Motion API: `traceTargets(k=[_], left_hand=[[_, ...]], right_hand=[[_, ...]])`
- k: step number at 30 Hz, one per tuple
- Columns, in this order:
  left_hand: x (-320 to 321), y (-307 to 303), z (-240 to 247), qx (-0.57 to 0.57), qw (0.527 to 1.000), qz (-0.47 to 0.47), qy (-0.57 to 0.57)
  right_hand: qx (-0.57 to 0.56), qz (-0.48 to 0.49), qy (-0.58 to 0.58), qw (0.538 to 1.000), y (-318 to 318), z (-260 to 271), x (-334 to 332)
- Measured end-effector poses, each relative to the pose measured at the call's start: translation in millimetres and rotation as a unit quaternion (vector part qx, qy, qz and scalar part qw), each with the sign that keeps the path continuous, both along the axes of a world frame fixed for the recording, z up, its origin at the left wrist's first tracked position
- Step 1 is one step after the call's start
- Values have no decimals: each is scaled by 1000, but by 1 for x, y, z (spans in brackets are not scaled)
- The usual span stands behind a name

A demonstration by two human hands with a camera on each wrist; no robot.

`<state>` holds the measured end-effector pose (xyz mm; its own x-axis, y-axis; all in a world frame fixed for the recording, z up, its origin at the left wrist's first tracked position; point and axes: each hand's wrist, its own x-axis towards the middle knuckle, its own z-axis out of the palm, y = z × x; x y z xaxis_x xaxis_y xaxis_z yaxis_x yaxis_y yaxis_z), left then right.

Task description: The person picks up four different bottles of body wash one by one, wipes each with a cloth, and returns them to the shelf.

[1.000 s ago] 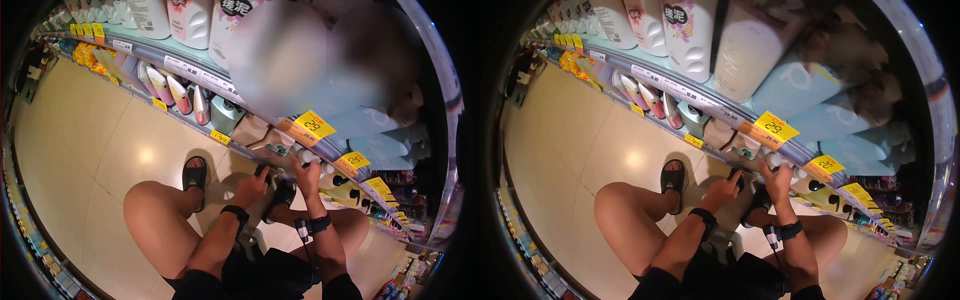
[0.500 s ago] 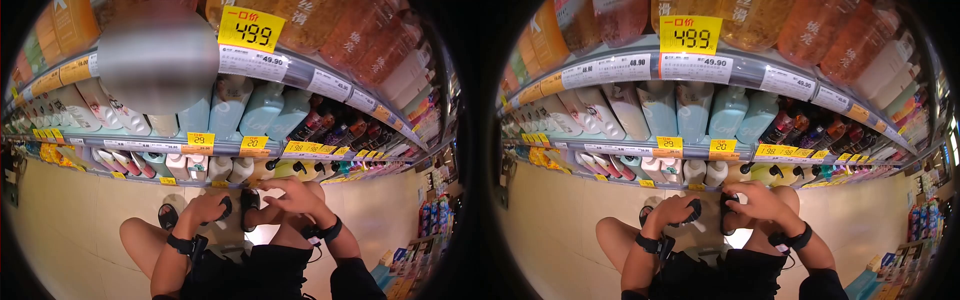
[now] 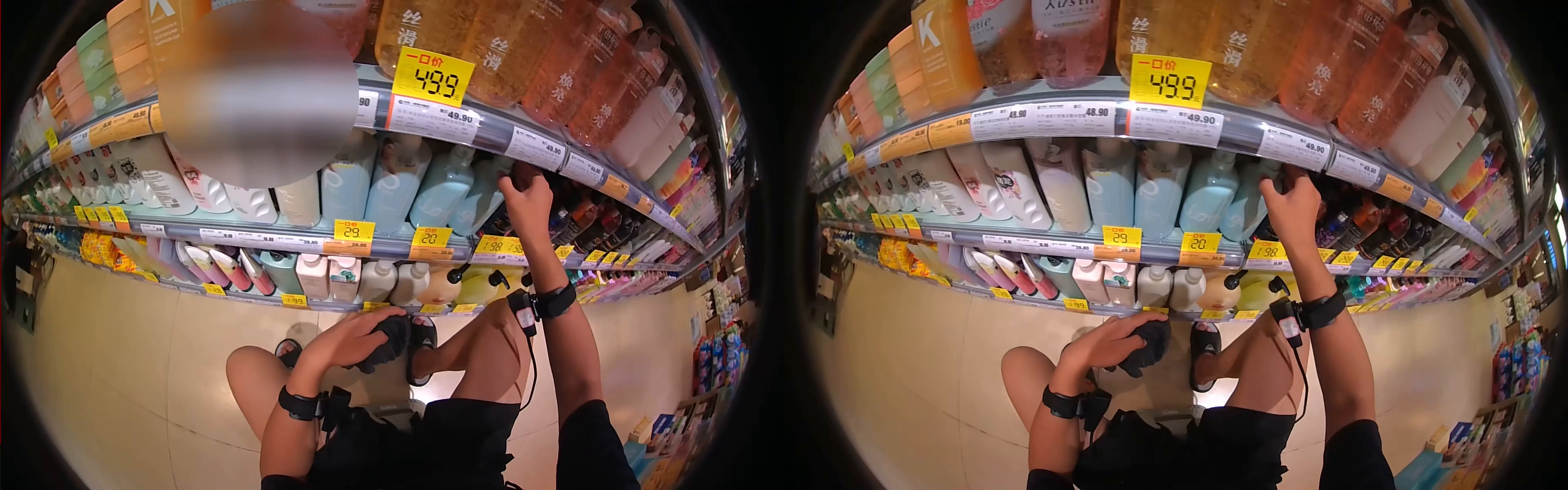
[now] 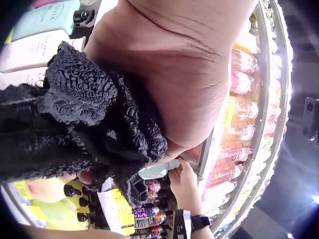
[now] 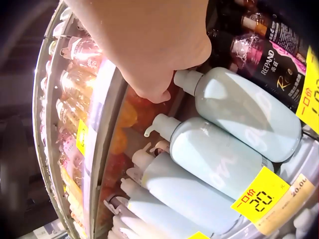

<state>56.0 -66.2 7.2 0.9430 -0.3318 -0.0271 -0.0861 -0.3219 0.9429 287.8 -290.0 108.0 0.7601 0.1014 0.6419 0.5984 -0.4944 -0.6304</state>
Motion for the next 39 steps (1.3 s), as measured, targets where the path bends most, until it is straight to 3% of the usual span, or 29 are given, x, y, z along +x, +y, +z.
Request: traceTargets(k=[3,4,6,10,12,14,16,18,20,21,22,23,24,26,27,28,30,31,32,33,34,36,38,39], left_hand=[[2,2,-7,20,1000,1,5],[3,3,-5,20,1000,1,4],[2,4,-2,-24,999,-7,27],[7,3,-12,-38,999,-11,10],[9,2,-15,-15,1000,-12,6],[8,1,-7,-23,999,-8,37],[10,0,-5,-27,997,-1,65],[13,-3,-18,-63,997,51,13],[21,-3,-23,-94,994,53,14],[22,-7,-24,-202,973,109,-33],[20,-12,-24,-305,935,165,-78],[11,-26,-5,-502,856,114,-32],[12,-39,-2,-544,828,88,-101],[4,-42,9,-378,907,92,-160],[-1,-46,2,-465,874,128,-55],[-8,-45,-9,-457,878,134,-54],[-17,-40,-28,-532,826,178,46],[-19,-40,-19,-557,804,197,66],[-20,-37,-23,-554,804,204,67],[-20,-33,-29,-564,794,221,54],[-17,-29,-32,-573,784,236,38],[-10,-24,-27,-551,787,277,-21],[-6,-22,-29,-523,787,321,-60],[-1,-23,-31,-509,781,353,-80]], right_hand=[[-98,-148,-5,984,21,10,3],[-98,-147,-6,984,22,7,9],[-87,-102,-138,981,20,-9,26],[-39,-106,-93,989,11,-28,13],[14,-45,-164,985,10,-31,-18],[79,24,-127,988,4,-40,-42],[-15,35,-225,974,-5,-31,-70],[-71,101,-262,957,-15,3,-107],[-9,184,-146,972,-16,40,-142],[50,221,-47,973,-17,49,-148],[122,258,29,958,-9,55,-153],[181,295,131,929,1,51,-155],[241,332,227,883,15,45,-155],[201,363,325,850,47,16,-143],[173,384,384,822,62,11,-137],[140,404,440,790,75,3,-133],[174,435,396,790,89,-24,-124],[119,367,205,899,87,-30,-123],[57,278,4,959,84,-35,-123],[23,245,57,968,68,-36,-130],[26,251,57,966,54,-51,-134],[-21,361,273,891,38,-86,-140],[17,452,349,820,47,-115,-148],[26,465,342,816,50,-113,-151]])
